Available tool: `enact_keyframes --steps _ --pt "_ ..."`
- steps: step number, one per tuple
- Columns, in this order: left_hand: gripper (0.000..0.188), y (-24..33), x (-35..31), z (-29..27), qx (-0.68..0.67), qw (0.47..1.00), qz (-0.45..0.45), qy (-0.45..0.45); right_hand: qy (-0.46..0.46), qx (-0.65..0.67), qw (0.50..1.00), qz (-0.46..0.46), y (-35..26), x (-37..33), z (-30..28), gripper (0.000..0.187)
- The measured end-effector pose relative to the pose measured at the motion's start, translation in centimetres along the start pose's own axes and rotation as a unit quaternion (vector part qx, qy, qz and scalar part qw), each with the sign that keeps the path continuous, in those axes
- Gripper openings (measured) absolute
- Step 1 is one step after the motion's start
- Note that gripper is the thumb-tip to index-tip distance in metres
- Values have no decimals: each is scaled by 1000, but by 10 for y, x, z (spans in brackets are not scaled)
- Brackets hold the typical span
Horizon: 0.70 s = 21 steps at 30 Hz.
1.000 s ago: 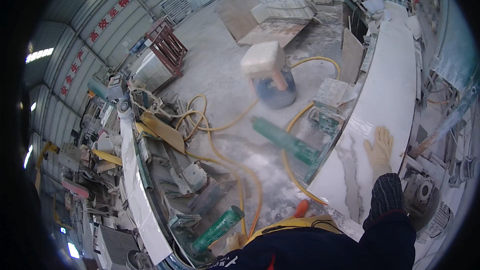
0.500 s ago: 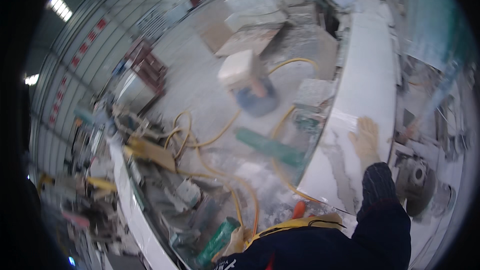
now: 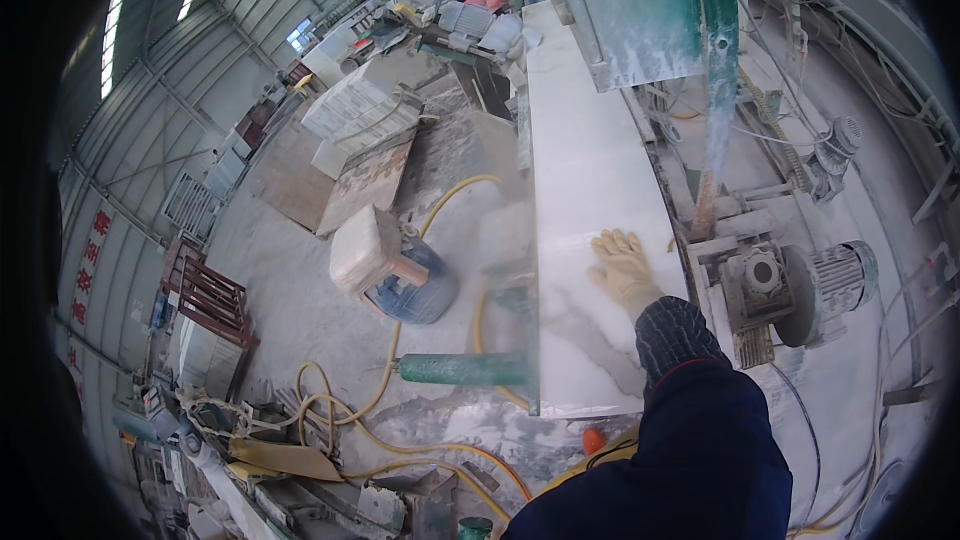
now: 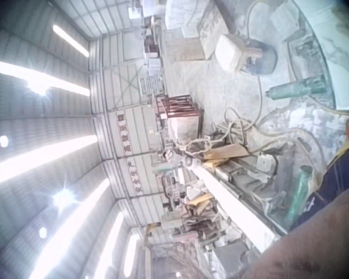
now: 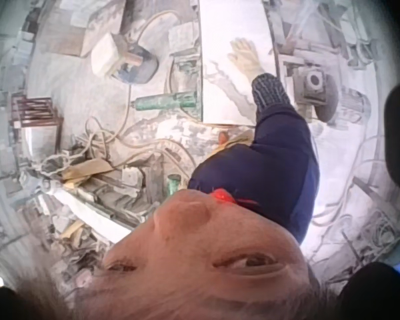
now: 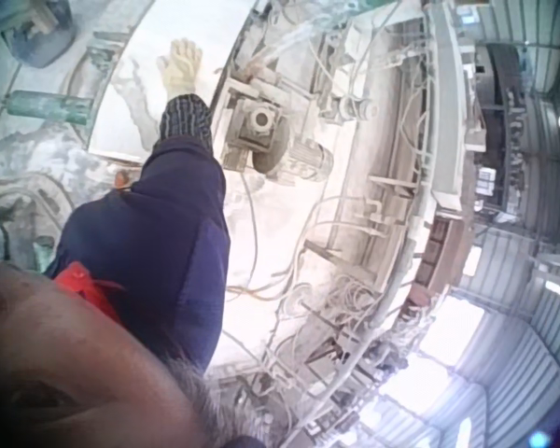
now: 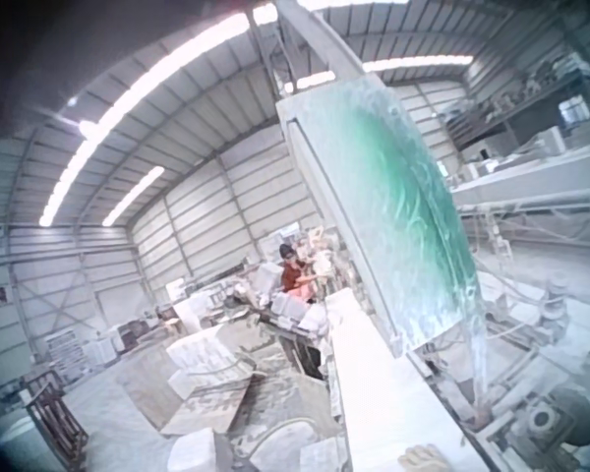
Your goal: The person repeatedly wipes the surface of a large white stone slab with a cloth while water sprays onto it. They move along the slab, wiping different sections and occasionally adjusting their grip on the cloth.
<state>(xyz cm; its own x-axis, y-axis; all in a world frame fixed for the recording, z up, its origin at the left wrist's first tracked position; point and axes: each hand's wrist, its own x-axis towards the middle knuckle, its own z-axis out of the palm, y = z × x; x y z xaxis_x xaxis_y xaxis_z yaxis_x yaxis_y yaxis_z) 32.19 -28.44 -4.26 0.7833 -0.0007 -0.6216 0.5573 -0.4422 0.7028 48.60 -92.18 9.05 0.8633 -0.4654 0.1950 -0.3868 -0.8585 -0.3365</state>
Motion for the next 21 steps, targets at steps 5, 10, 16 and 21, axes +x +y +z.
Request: enact_keyframes --steps 5,10,16,21 --pt "42 -5 1 -8 53 997 50 -12 3 -1 1000 0 1 3 0 64" --pt "43 -16 -5 -16 90 992 86 -8 6 3 1000 -6 5 8 2 63" --pt "45 -27 -14 -18 111 988 106 2 31 1 999 -13 9 12 9 56" --pt "46 -33 -20 -17 123 986 117 5 28 9 999 -15 12 16 9 53"
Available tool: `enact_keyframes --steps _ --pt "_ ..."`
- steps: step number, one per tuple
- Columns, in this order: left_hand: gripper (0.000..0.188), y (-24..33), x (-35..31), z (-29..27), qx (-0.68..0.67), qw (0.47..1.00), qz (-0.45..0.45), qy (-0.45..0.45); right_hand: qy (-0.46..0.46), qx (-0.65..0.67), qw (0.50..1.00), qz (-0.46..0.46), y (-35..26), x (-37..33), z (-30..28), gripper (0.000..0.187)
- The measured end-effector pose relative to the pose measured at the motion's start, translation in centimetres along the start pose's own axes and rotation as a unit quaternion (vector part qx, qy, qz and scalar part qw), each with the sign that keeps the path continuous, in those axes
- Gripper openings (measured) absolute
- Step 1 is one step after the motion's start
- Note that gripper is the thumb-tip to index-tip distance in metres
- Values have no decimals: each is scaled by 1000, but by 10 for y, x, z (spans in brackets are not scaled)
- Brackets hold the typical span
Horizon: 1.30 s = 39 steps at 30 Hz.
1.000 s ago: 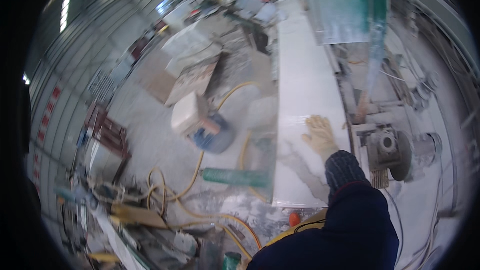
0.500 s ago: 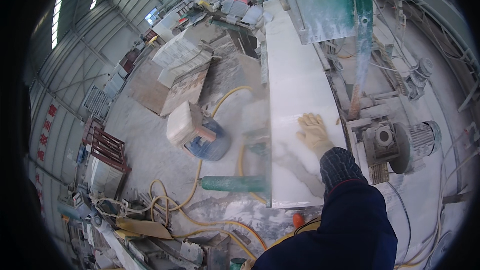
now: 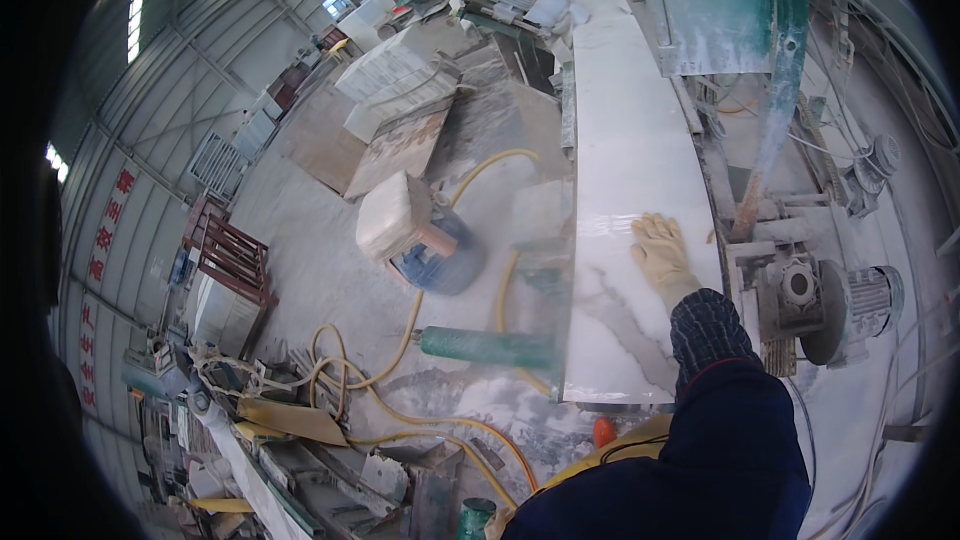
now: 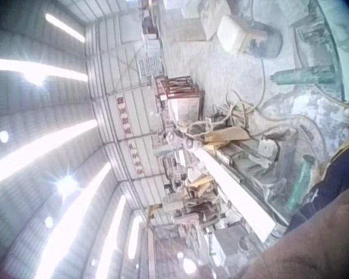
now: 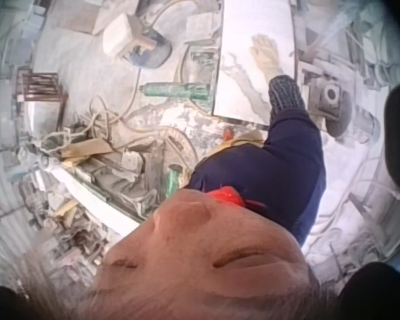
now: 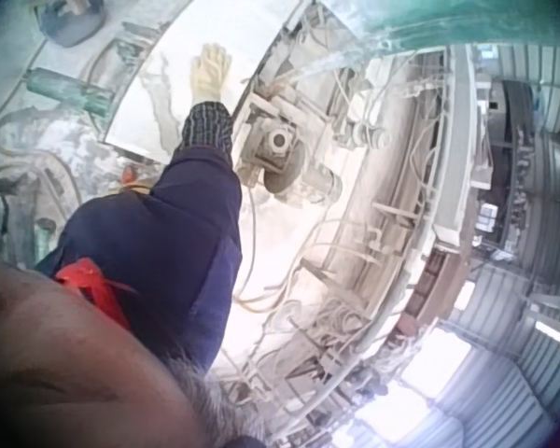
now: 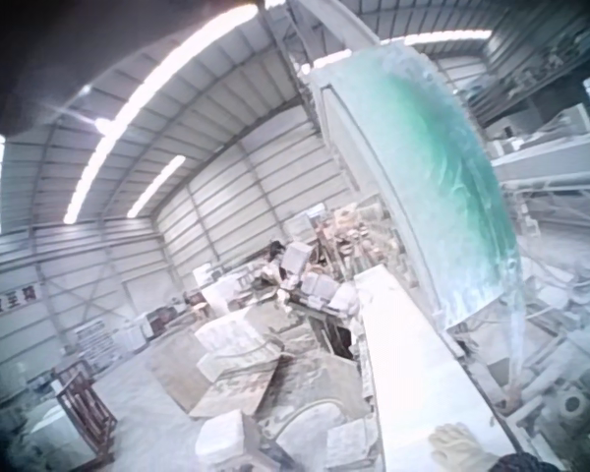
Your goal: The person repeatedly wipes the surface of a large white stone slab with a cloth while water sprays onto it. They move along the slab, wiping different sections and occasionally adjusting their grip on the cloth.
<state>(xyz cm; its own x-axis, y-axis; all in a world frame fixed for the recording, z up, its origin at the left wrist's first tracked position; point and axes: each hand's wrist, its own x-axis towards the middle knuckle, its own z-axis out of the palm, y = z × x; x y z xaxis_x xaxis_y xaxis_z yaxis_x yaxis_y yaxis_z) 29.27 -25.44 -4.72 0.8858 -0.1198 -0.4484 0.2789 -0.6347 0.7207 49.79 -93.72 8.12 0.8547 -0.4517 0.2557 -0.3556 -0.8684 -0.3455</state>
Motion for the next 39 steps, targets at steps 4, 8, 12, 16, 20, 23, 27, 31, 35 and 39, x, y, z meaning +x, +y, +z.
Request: enact_keyframes --steps 4,8,12,16,20,23,27,31,35,39 --pt "47 -1 -4 1 6 1000 6 3 12 -12 1000 -5 2 3 3 51" --pt "49 2 -7 2 14 1000 15 5 18 -18 1000 -8 6 6 7 50" --pt "50 2 -10 4 25 999 26 6 26 -13 1000 -6 7 8 8 49" --pt "51 -3 -14 0 39 998 43 8 41 -1 999 -10 6 11 7 47" --pt "52 -1 -27 2 49 996 73 19 71 6 997 -28 12 14 12 46" --pt "56 9 -40 10 -64 996 34 51 93 -14 994 -53 20 16 20 47" --pt "54 19 -55 10 -125 983 57 121 56 -20 996 -60 32 27 30 46" --pt "47 12 -75 -2 -314 925 -169 134 2 -44 998 -51 41 47 34 47" --pt "40 -14 -121 11 -373 870 -283 156 -29 -29 999 11 9 35 27 46" --pt "33 -59 -167 15 -287 894 -236 250 -63 177 981 -51 -89 -36 11 50"
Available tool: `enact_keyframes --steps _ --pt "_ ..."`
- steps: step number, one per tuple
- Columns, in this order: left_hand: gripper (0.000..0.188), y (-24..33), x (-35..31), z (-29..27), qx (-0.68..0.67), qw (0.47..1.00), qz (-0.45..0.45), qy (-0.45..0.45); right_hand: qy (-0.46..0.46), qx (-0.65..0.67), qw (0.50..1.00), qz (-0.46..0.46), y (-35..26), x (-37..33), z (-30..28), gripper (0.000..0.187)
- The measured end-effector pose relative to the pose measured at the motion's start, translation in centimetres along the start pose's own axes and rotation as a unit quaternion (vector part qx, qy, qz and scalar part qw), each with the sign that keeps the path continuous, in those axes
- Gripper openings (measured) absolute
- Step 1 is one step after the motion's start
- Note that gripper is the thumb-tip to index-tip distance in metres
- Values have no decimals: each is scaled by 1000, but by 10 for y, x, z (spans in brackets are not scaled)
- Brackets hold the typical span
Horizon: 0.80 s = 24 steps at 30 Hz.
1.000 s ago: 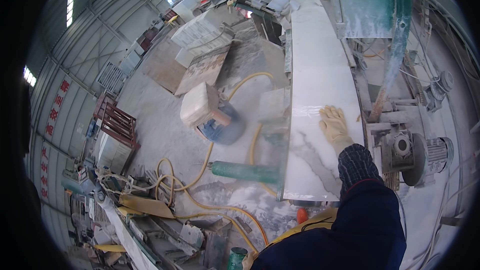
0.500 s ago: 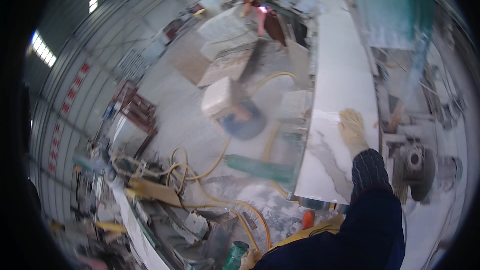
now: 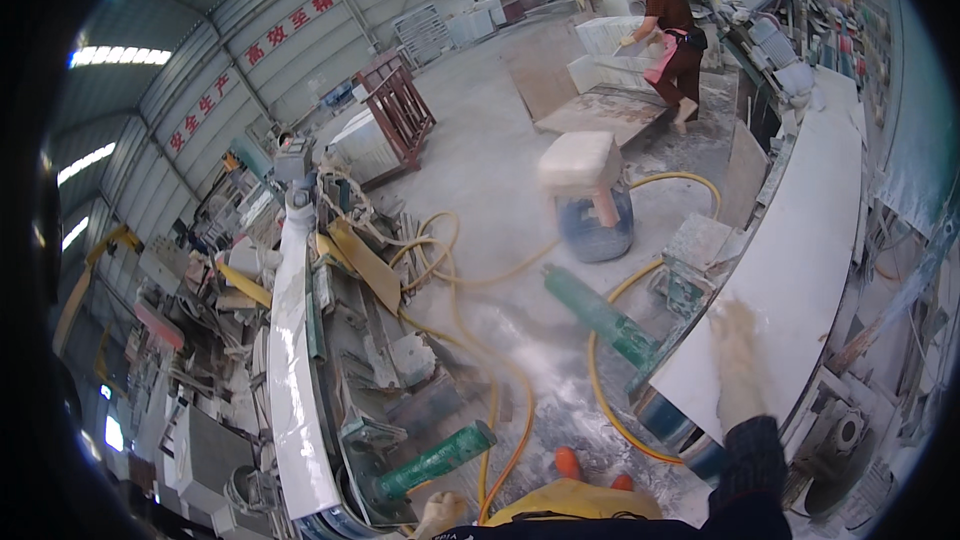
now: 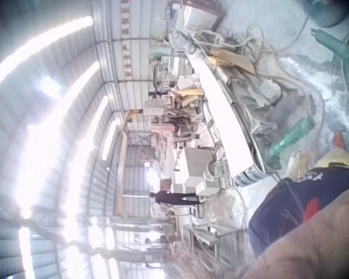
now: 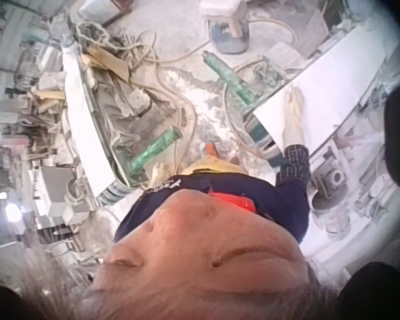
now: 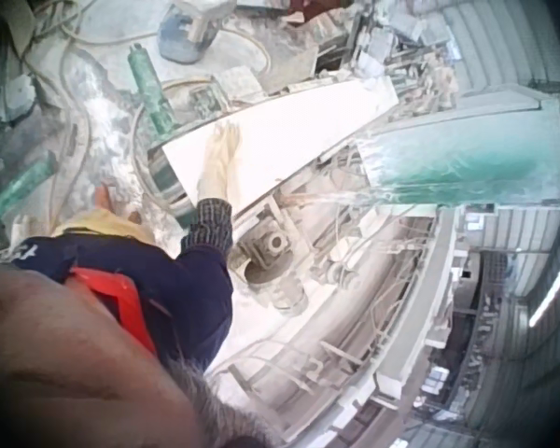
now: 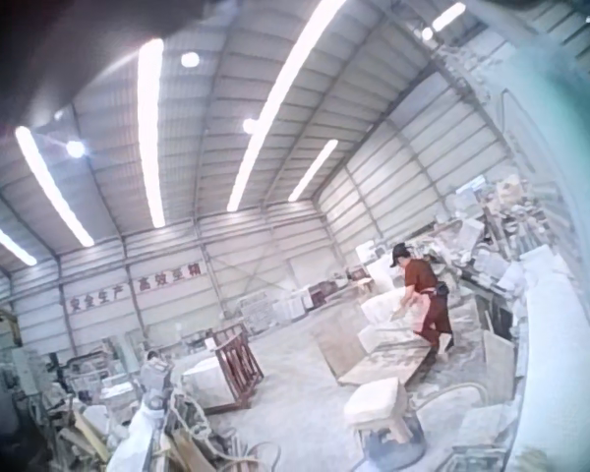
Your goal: The person repeatedly wipes the surface of a large white stone slab with a cloth while water sprays onto it. They move along the slab, wiping different sections and occasionally adjusting their grip on the cloth.
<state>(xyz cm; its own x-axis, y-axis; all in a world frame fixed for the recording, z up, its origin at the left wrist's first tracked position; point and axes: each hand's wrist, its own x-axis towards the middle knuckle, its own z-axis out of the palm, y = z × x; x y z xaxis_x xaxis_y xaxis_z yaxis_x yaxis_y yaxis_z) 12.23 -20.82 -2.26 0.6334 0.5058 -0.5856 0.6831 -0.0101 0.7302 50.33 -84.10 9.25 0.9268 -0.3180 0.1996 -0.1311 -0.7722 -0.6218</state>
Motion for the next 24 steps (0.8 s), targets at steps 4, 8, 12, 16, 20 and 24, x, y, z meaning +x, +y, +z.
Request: enact_keyframes --steps 4,8,12,16,20,24 --pt "31 -22 2 -39 5 969 140 202 -28 213 971 -104 -110 -77 30 38" --pt "37 4 -13 -51 -5 949 153 274 -108 272 936 -197 -158 -158 73 33" --pt "36 48 -35 -77 -26 846 306 435 -278 196 938 -62 -143 -224 122 35" --pt "42 49 -51 -151 153 762 198 598 -349 -2 937 28 -78 -265 152 29" --pt "49 17 -54 -214 230 784 161 554 -444 -249 861 -9 -16 -274 157 25" --pt "50 10 -23 -262 255 792 185 523 -472 -251 845 17 -16 -260 163 24"
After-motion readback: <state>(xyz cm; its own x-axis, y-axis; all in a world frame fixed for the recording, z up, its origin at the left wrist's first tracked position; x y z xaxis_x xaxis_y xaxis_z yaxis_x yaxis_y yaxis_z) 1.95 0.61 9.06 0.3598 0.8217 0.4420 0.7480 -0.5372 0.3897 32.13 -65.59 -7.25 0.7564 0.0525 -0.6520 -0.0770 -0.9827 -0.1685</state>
